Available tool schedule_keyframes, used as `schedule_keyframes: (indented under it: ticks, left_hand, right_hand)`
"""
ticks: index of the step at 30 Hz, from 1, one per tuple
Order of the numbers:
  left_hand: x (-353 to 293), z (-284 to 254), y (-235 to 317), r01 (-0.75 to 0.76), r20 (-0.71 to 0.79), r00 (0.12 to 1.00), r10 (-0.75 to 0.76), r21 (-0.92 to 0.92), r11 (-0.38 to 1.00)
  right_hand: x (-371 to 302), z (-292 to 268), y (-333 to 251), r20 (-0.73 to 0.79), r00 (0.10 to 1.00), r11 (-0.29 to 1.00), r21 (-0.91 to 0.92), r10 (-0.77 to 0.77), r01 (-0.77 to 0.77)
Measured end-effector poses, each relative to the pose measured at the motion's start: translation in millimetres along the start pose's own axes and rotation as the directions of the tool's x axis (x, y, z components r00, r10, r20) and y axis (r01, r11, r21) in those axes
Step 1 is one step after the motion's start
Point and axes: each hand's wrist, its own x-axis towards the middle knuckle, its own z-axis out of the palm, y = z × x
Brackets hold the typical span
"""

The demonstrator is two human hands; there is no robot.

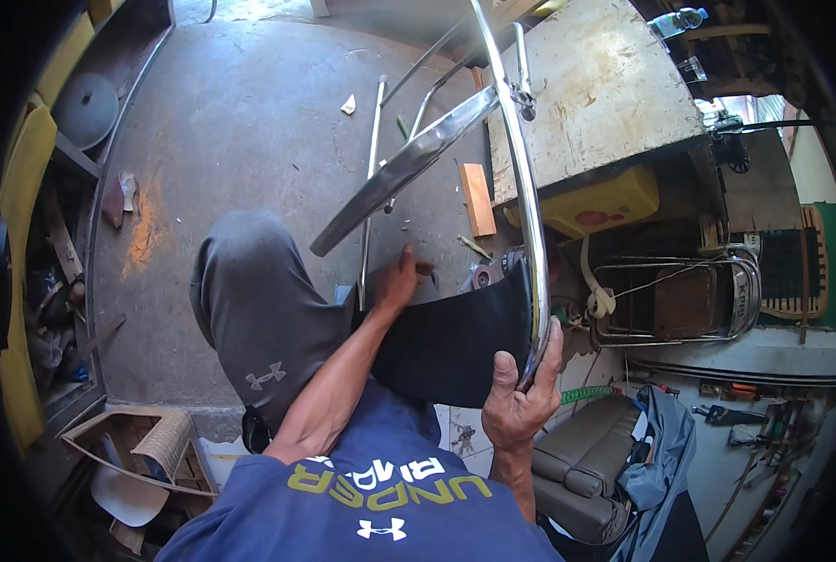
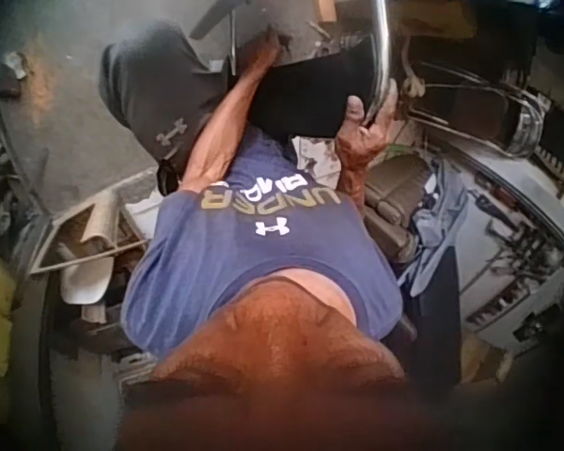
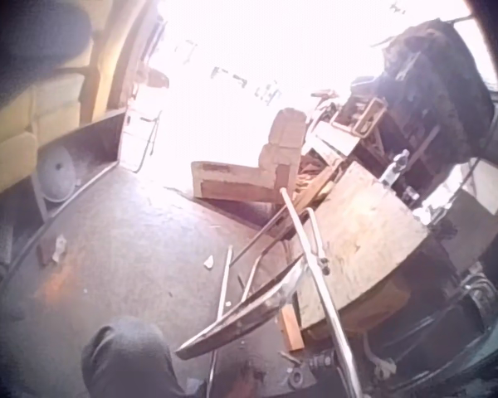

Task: The person removes a black fabric cover from a metal chair part, then applies glue to the edge of the part and reapplies the fabric cover, pressing it down by hand.

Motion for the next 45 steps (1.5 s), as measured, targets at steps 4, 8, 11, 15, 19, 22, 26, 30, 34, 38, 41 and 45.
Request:
schedule_keyframes:
  ticks: [4, 8, 11, 15, 19, 22, 26, 30, 34, 38, 41, 45]
  left_hand:
    - [12, 44, 31, -0.086, 0.261, 0.964, 0.060, 0.088, 0.992]
    - [-47, 49, 76, -0.288, 0.332, 0.894, 0.299, -0.084, 0.954]
    - [-85, 43, 97, -0.614, 0.222, 0.755, 0.618, -0.092, 0.784]
    - [-117, 39, 99, -0.816, 0.194, 0.572, 0.797, 0.036, 0.577]
    - [-150, 43, 88, -0.876, 0.231, 0.477, 0.848, 0.043, 0.481]
    - [-167, 48, 79, -0.894, 0.208, 0.442, 0.873, 0.022, 0.447]
    - [-181, 54, 73, -0.915, 0.207, 0.399, 0.894, 0.031, 0.401]
    - [-187, 52, 69, -0.912, 0.273, 0.402, 0.874, 0.039, 0.408]
    - [-186, 62, 56, -0.919, 0.264, 0.394, 0.880, 0.121, 0.375]
    - [-199, 74, 50, -0.932, 0.175, 0.359, 0.917, 0.121, 0.342]
    - [-188, 76, 49, -0.932, 0.145, 0.354, 0.924, 0.136, 0.336]
    - [-195, 82, 42, -0.927, 0.128, 0.363, 0.923, 0.148, 0.344]
  right_hand:
    - [-1, -1, 4, -0.031, 0.999, 0.998, -0.044, -0.041, 0.040]
    - [-6, -2, 11, -0.088, 0.995, 0.998, -0.039, 0.042, -0.045]
    - [-1, 3, 11, -0.094, 0.995, 0.999, -0.035, -0.027, 0.024]
    - [-1, 5, 4, -0.071, 0.997, 0.999, 0.029, 0.024, -0.022]
    - [1, 4, 3, -0.065, 0.997, 0.995, 0.091, 0.049, -0.043]
    - [2, 5, 4, -0.058, 0.997, 0.993, 0.105, 0.054, -0.048]
    - [5, 4, 6, -0.112, 0.993, 0.995, 0.097, 0.045, -0.034]
    - [25, -5, -10, 0.012, 1.000, 1.000, -0.009, 0.020, -0.019]
    - [63, -3, -24, 0.108, 0.994, 0.978, -0.201, -0.028, 0.050]
    - [98, -3, -52, 0.144, 0.972, 0.841, -0.535, 0.185, -0.081]
    - [106, 8, -49, 0.158, 0.977, 0.779, -0.627, 0.146, -0.015]
    - [99, 11, -42, 0.148, 0.982, 0.757, -0.654, 0.116, 0.009]
